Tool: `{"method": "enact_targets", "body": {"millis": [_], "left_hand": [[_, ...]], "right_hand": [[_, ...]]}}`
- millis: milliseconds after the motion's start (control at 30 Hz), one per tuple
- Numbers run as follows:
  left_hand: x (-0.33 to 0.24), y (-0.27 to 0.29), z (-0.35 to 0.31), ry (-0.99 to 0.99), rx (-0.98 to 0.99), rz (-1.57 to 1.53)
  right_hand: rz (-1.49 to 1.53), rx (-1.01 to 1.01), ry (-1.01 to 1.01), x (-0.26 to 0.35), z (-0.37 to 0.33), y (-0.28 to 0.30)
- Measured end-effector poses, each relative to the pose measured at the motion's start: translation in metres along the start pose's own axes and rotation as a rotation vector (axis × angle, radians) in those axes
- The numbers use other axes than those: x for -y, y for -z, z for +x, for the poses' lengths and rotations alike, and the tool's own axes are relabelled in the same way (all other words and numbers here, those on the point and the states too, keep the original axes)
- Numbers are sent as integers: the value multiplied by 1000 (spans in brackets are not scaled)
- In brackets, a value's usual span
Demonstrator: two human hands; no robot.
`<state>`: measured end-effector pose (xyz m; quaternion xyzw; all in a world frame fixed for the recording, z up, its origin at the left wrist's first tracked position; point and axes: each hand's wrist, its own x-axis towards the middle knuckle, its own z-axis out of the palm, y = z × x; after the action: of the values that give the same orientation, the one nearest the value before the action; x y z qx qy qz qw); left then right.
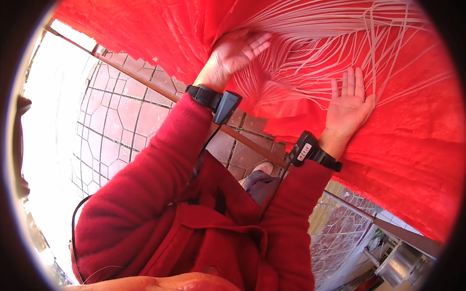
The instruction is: The person assembles a red paper lantern by hand, attaching white strings to the red paper and securing them to the metal frame. The person repeatedly folds and tucks the paper edges into the frame while smoothing the strings.
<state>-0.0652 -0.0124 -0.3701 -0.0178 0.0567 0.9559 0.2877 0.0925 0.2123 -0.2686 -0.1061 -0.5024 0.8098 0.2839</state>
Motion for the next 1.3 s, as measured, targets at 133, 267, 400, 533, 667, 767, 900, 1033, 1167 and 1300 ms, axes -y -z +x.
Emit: {"method": "enact_targets", "body": {"millis": [133, 267, 400, 533, 667, 767, 900, 1033, 1167, 1300], "left_hand": [[-5, -1, 0, -31, 2, 18], [1, -2, 0, -51, -13, 54], [7, -1, 2, 3, -11, 34], [7, 1, 2, 8, -2, 52], [9, -3, 1, 17, -24, 38], [11, -6, 1, -9, -60, 47], [7, -8, 0, -4, -61, 24], [8, -6, -4, -24, -51, 6], [9, -8, -8, -17, -74, 38], [5, -9, -21, -22, 71, 69]], "right_hand": [[28, -13, -5, 5, 0, 5], [101, -24, -36, 4, -2, -1], [213, 30, -170, -10, -5, -17], [269, 114, -294, -33, -15, -30], [220, 176, -387, -57, -19, -33], [24, 211, -385, -73, -26, -33], [-295, 264, -346, -90, -46, -42], [-442, 400, -340, -98, -68, -63], [-567, 441, -175, -94, -76, -97], [-989, 359, 129, -70, -72, -131]]}}
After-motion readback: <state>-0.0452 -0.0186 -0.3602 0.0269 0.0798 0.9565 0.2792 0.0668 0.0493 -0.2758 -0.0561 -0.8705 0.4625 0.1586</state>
